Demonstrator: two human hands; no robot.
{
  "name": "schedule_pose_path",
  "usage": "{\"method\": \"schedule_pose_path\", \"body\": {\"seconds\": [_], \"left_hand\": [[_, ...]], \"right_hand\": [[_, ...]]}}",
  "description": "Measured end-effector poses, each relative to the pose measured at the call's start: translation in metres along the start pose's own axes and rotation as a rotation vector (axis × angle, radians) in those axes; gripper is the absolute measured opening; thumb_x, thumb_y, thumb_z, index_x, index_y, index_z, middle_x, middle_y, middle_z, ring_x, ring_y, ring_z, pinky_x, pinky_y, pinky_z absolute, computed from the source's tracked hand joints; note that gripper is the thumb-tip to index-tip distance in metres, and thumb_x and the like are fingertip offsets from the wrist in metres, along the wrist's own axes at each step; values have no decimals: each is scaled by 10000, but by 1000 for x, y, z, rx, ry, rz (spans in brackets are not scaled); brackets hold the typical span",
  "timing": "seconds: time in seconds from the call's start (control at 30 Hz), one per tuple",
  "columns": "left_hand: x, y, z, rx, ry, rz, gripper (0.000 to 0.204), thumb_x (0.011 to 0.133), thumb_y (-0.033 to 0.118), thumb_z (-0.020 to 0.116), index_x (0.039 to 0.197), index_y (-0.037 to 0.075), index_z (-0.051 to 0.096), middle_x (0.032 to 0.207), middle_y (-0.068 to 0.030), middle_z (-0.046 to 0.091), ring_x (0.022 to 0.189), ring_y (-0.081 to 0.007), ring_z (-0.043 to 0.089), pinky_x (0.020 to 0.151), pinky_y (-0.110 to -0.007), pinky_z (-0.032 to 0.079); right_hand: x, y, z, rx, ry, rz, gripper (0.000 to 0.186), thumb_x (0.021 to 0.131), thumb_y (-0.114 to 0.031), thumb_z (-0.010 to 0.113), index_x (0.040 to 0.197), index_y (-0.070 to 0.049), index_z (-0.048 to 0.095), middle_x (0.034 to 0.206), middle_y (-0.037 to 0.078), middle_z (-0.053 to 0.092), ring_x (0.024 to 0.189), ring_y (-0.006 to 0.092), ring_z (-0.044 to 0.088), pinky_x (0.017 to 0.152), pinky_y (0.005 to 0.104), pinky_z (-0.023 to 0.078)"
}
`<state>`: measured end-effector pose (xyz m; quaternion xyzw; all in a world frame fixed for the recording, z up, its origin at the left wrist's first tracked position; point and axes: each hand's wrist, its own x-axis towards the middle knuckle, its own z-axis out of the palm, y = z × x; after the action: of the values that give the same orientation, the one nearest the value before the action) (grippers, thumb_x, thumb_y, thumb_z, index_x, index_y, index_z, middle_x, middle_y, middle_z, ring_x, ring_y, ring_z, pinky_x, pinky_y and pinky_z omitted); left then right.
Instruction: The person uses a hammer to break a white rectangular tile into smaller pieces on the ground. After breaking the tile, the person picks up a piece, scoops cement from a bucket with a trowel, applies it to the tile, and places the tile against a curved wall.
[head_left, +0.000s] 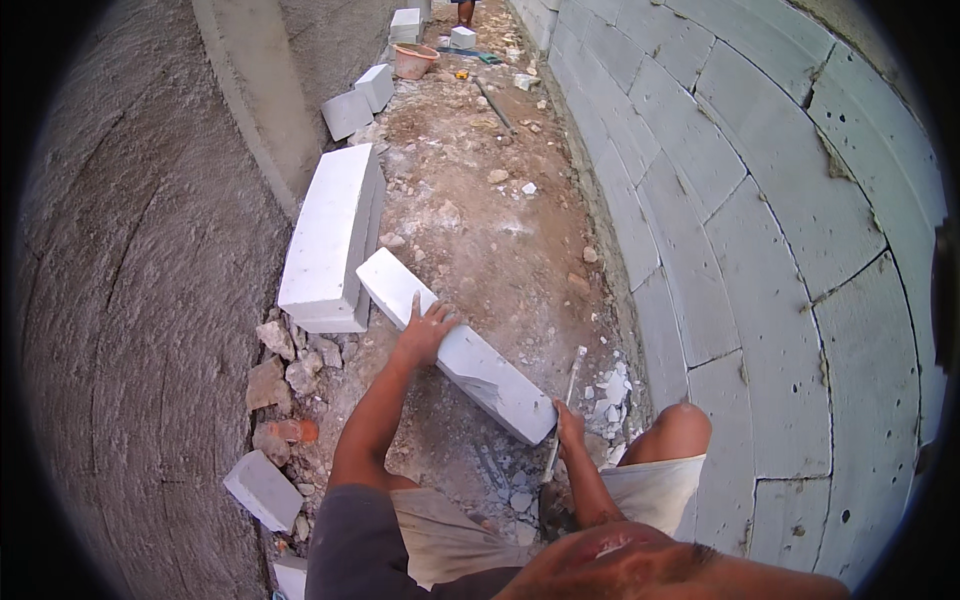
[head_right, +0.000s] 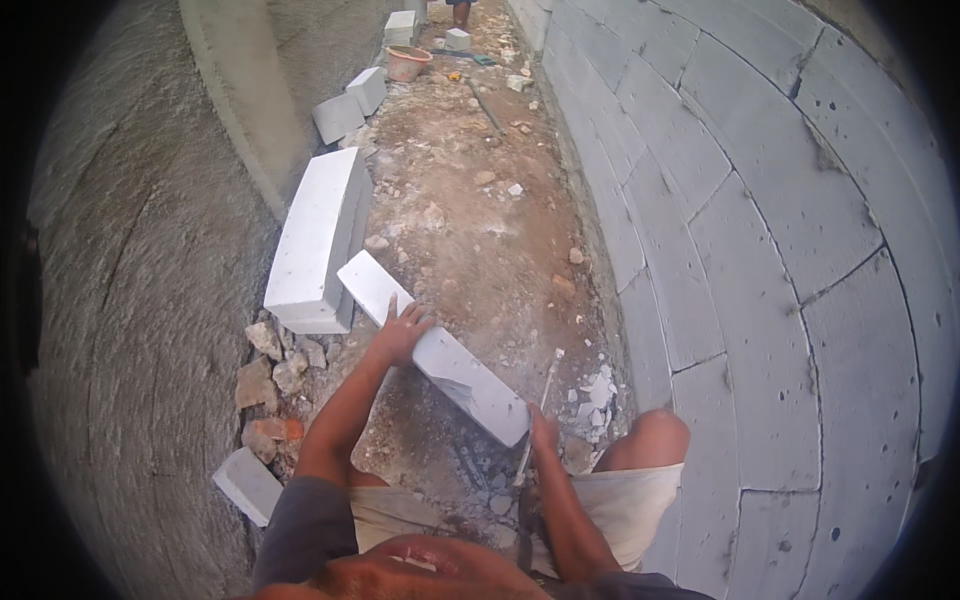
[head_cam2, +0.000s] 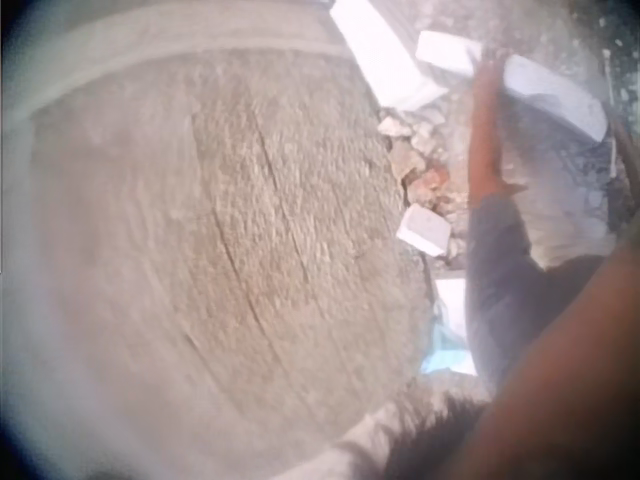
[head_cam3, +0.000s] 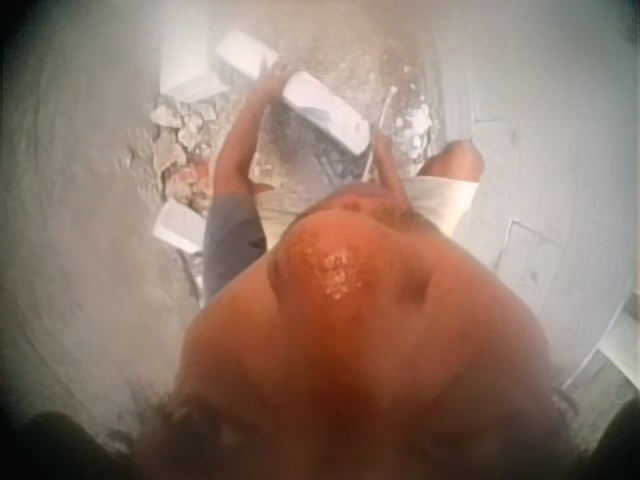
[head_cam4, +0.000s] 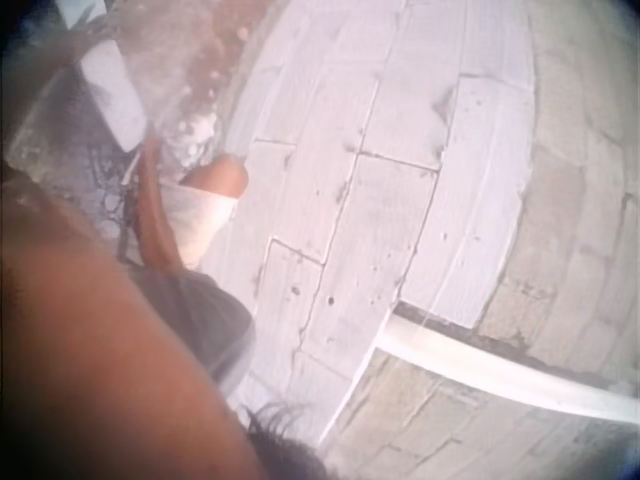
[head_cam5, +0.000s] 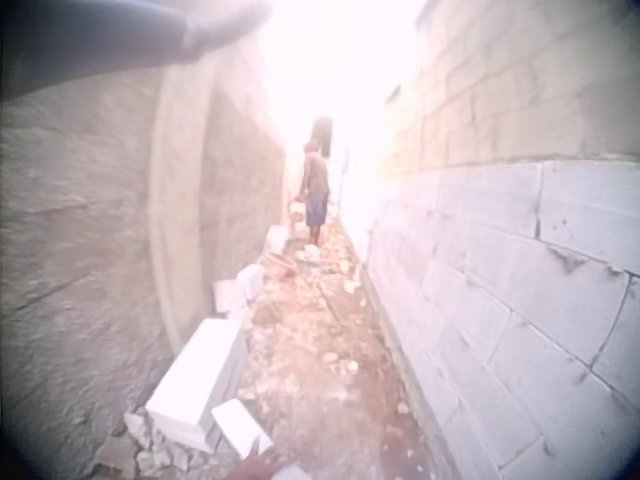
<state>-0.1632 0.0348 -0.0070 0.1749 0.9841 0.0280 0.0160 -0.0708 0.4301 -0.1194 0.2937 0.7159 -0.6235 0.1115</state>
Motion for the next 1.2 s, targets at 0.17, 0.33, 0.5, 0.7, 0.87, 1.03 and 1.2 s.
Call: {"method": "schedule_pose_path", "body": {"seconds": [0.17,0.33,0.5,0.7,0.87,1.03,1.2], "left_hand": [[15,3,0,5,-61,-14,901,628,167,849,1469,205,530,1530,-146,477,1521,-333,339,1238,-712,38],[1,1,-4,-28,-22,0,873,630,175,848,1447,175,542,1510,-161,492,1515,-350,345,1232,-717,36],[-2,4,-1,47,42,-1,868,631,175,848,1442,169,539,1483,-171,501,1514,-349,342,1227,-722,36],[6,9,-12,137,-35,10,913,638,207,851,1479,170,497,1507,-184,470,1536,-351,294,1209,-747,84],[8,52,-28,224,-165,14,1005,639,263,866,1539,172,430,1568,-194,421,1555,-348,260,1202,-755,116],[13,121,-21,249,-333,297,1049,673,338,881,1582,202,375,1566,-195,429,1541,-342,295,1226,-722,83],[31,150,-25,264,-521,228,1155,647,363,905,1622,246,295,1531,-161,468,1488,-343,385,1243,-686,91]], "right_hand": [[-44,-35,-12,89,0,-75,456,914,-411,758,1063,16,697,912,58,647,796,169,610,719,351,514],[-85,-48,-14,69,38,165,538,912,-505,754,1085,3,714,923,69,654,834,177,640,764,311,499],[-76,-33,-7,-146,80,74,535,920,-533,735,962,0,747,941,90,695,754,226,632,739,378,511],[-65,-17,0,-281,94,-81,694,941,-615,631,975,70,735,898,241,731,914,399,711,846,485,509],[-78,-31,2,-303,84,-50,678,943,-614,605,1018,43,752,974,300,726,1001,469,697,897,513,509],[-94,-54,2,-338,113,36,658,942,-621,599,1049,7,764,980,281,735,1005,465,697,901,513,510],[-102,-70,2,-344,139,63,631,941,-625,602,1086,-36,775,1006,268,740,1013,458,698,905,510,511]]}}
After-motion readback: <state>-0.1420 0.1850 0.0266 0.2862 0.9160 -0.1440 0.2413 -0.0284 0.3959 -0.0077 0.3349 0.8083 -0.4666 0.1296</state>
